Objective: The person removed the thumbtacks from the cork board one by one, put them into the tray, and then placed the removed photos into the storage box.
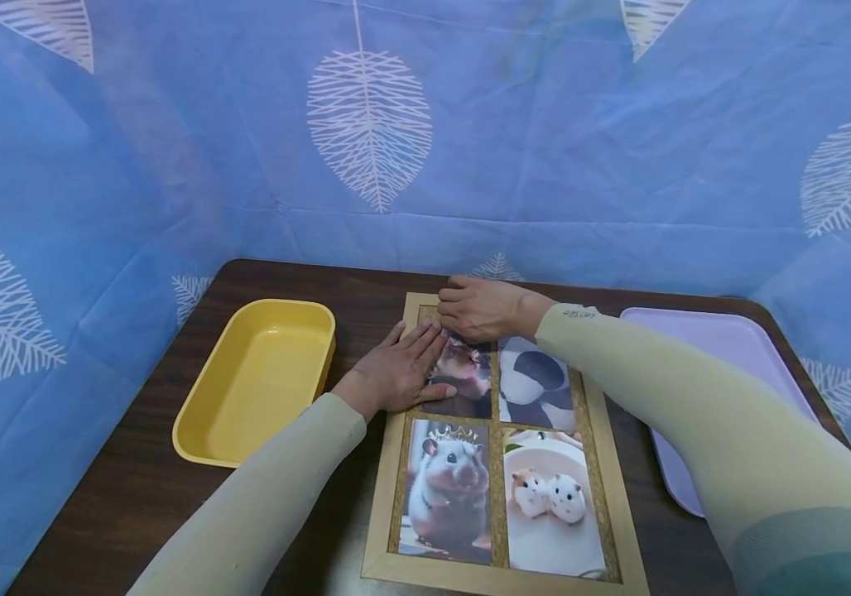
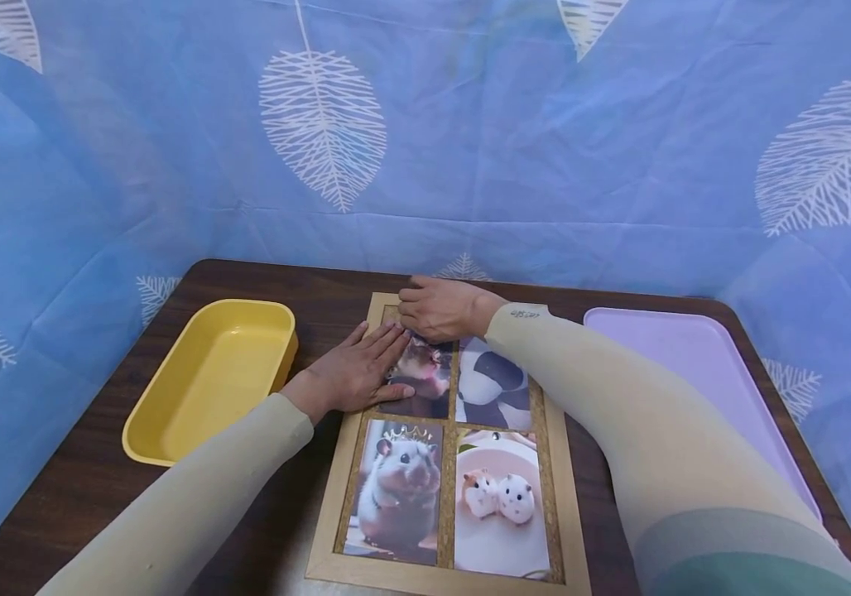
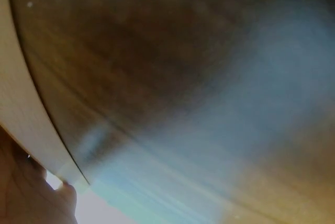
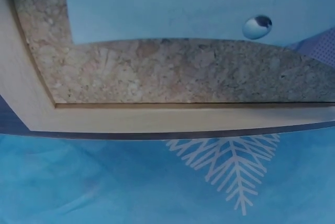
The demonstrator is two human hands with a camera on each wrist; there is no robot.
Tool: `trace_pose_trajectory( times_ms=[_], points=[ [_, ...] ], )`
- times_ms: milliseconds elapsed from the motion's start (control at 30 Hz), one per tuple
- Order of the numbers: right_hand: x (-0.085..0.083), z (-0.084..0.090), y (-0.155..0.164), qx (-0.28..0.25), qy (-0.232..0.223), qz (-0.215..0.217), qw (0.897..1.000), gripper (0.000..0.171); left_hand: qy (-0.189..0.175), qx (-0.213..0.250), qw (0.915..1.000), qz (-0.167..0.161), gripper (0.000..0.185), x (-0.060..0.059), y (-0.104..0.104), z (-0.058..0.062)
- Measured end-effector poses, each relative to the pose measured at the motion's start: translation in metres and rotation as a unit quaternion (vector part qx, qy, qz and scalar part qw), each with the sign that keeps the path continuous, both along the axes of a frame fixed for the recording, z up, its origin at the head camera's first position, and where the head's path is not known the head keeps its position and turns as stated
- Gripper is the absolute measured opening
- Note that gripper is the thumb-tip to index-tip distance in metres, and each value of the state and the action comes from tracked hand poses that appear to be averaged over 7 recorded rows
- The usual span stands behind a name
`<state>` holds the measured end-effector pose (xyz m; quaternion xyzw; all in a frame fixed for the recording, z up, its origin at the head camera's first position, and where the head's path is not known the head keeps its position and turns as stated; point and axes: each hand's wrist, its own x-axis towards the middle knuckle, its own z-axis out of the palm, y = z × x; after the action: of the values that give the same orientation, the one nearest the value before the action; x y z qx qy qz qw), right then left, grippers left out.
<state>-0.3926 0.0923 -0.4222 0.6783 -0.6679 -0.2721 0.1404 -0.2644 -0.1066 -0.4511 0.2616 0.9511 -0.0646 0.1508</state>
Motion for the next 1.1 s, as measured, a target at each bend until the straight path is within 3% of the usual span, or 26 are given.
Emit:
trace_pose_trajectory(
  times_ms=[367, 633, 1100],
  points=[
    [-0.0052, 0.0007, 0.0005, 0.009, 0.015, 0.024, 1.0, 0.028, -0.017, 0.005, 0.9998, 0.009, 0.095, -0.0059, 0.0009, -0.0052],
    [-0.0031, -0.001, 0.0019, 0.012, 0.017, 0.016, 1.0, 0.027, -0.003, 0.007, 1.0, 0.002, 0.095, -0.0009, -0.0001, -0.0015],
    [-0.0035, -0.0031, 0.0032, 0.026, 0.02, 0.01, 0.999, 0.03, -0.004, 0.005, 1.0, 0.002, 0.094, -0.0022, 0.0004, -0.0034]
  ],
)
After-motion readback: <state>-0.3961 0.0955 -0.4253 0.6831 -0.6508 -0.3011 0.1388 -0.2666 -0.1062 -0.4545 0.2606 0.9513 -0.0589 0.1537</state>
